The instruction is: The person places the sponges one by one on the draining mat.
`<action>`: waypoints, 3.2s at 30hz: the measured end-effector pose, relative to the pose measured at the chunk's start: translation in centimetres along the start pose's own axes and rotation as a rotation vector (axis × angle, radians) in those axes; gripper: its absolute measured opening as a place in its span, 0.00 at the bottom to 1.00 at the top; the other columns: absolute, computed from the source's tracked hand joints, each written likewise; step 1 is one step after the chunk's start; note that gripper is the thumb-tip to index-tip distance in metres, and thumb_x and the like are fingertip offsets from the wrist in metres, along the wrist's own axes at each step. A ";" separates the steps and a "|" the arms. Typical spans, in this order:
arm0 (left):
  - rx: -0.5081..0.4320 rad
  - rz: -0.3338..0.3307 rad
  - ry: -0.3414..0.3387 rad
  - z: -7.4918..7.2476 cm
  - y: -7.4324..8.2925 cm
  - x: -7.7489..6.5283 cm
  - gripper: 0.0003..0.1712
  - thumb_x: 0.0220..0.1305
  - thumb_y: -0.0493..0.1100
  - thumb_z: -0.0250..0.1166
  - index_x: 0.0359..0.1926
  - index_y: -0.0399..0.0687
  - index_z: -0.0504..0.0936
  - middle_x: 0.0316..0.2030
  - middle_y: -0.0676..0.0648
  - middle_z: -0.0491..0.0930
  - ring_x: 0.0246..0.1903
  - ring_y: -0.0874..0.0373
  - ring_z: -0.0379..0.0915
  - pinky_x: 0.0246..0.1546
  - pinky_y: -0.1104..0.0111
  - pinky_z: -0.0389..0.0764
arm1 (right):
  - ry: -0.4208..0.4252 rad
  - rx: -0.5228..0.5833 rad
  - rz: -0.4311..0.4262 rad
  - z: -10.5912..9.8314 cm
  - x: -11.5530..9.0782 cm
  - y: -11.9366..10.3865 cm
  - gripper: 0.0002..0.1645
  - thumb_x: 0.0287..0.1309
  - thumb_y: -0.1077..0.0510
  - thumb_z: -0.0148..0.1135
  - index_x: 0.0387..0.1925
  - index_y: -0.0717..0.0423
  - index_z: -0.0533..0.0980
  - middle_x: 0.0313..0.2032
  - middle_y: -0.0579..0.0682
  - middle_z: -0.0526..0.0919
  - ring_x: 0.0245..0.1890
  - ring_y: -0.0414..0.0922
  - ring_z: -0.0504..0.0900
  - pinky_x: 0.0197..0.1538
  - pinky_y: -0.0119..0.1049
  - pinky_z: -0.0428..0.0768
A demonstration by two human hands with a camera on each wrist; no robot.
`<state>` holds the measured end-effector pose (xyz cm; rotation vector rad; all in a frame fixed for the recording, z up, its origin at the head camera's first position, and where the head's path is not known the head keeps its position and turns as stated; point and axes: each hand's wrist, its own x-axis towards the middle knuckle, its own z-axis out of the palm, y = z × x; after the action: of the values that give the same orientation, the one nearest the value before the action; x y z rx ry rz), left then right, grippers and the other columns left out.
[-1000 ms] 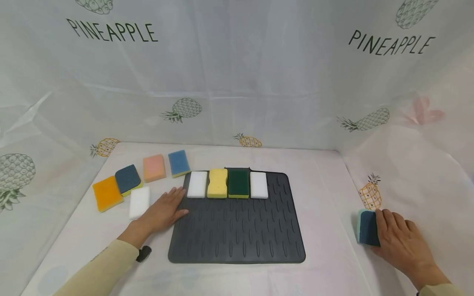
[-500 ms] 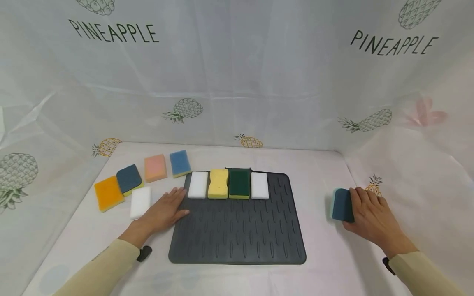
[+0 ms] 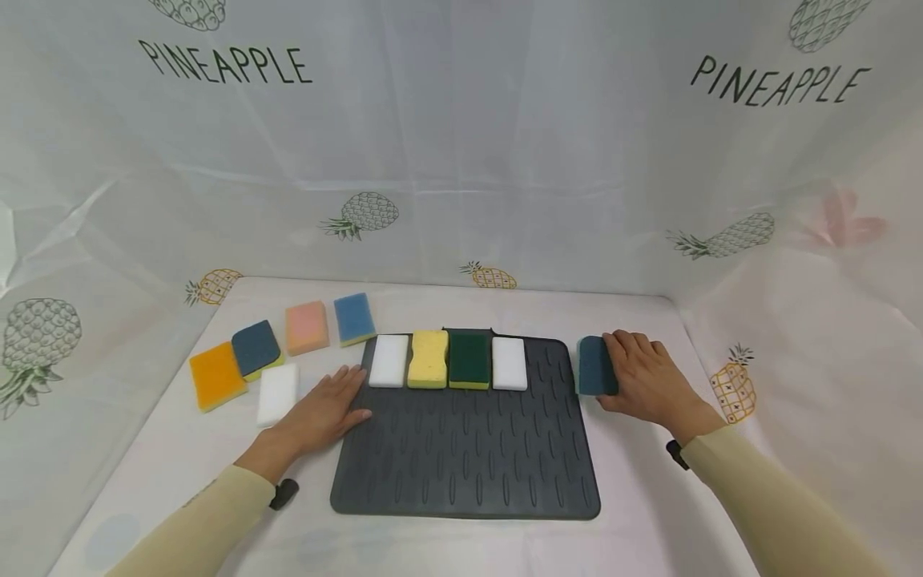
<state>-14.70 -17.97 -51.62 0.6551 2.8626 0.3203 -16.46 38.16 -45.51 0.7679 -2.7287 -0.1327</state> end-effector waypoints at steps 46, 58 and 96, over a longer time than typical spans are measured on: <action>0.003 -0.003 -0.012 -0.1 0.2 0.1 0.47 0.80 0.62 0.56 0.83 0.35 0.54 0.82 0.34 0.54 0.82 0.36 0.47 0.80 0.40 0.56 | -0.344 0.155 0.035 2.6 7.0 -3.4 0.58 0.53 0.37 0.74 0.75 0.68 0.66 0.70 0.67 0.72 0.68 0.66 0.72 0.64 0.68 0.74; 0.002 -0.005 -0.008 0.2 0.1 0.1 0.47 0.80 0.62 0.55 0.83 0.36 0.54 0.82 0.35 0.53 0.82 0.36 0.46 0.80 0.41 0.54 | -0.367 0.169 0.052 2.9 7.3 -3.4 0.58 0.54 0.36 0.72 0.75 0.67 0.66 0.70 0.67 0.72 0.69 0.67 0.71 0.65 0.68 0.74; -0.015 -0.040 -0.016 0.0 0.5 -0.1 0.46 0.81 0.61 0.56 0.83 0.36 0.53 0.82 0.35 0.53 0.82 0.36 0.45 0.81 0.41 0.53 | -0.099 0.294 0.229 3.1 -0.8 -4.7 0.42 0.77 0.51 0.56 0.78 0.74 0.56 0.76 0.73 0.60 0.74 0.71 0.61 0.70 0.73 0.63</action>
<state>-14.47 -17.59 -51.46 0.5936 2.8511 0.3290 -14.43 34.61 -49.46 0.5244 -2.9446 0.2934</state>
